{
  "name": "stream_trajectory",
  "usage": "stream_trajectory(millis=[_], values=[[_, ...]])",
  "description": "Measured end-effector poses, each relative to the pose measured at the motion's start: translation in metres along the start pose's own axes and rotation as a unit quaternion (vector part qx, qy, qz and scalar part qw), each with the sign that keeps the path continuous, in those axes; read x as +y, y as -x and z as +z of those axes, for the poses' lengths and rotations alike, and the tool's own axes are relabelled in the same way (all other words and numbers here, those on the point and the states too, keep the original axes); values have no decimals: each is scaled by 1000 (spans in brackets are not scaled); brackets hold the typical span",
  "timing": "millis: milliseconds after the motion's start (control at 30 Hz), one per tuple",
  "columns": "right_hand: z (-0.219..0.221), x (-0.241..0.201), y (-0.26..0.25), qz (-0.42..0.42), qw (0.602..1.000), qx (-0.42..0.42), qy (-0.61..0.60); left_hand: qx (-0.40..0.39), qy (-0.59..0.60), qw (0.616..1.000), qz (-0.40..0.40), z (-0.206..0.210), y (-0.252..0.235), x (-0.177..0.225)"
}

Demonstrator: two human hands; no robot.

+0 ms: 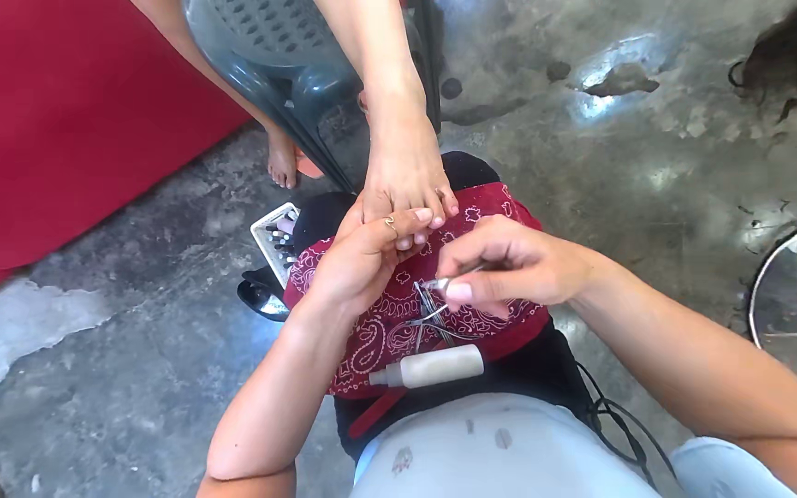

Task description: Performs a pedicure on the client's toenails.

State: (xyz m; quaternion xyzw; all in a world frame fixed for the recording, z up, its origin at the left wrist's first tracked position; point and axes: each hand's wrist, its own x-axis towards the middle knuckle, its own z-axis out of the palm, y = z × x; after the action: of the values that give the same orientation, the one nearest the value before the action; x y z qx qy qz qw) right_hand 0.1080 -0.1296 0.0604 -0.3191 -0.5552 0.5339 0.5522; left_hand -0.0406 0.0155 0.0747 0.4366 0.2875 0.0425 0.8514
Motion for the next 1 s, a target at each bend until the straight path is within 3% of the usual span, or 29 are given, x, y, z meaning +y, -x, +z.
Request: stream_trajectory(millis=[167,367,1000], values=[[-27,0,17,50,993,106,27,13,8,1000,-6,2,-2,0],[-38,-1,15,92,993,65,-34,12,26,1000,-3,2,5,-3],[-52,-4,7,119,991,9,-54,-15,23,1000,-3,-4,-3,-1]])
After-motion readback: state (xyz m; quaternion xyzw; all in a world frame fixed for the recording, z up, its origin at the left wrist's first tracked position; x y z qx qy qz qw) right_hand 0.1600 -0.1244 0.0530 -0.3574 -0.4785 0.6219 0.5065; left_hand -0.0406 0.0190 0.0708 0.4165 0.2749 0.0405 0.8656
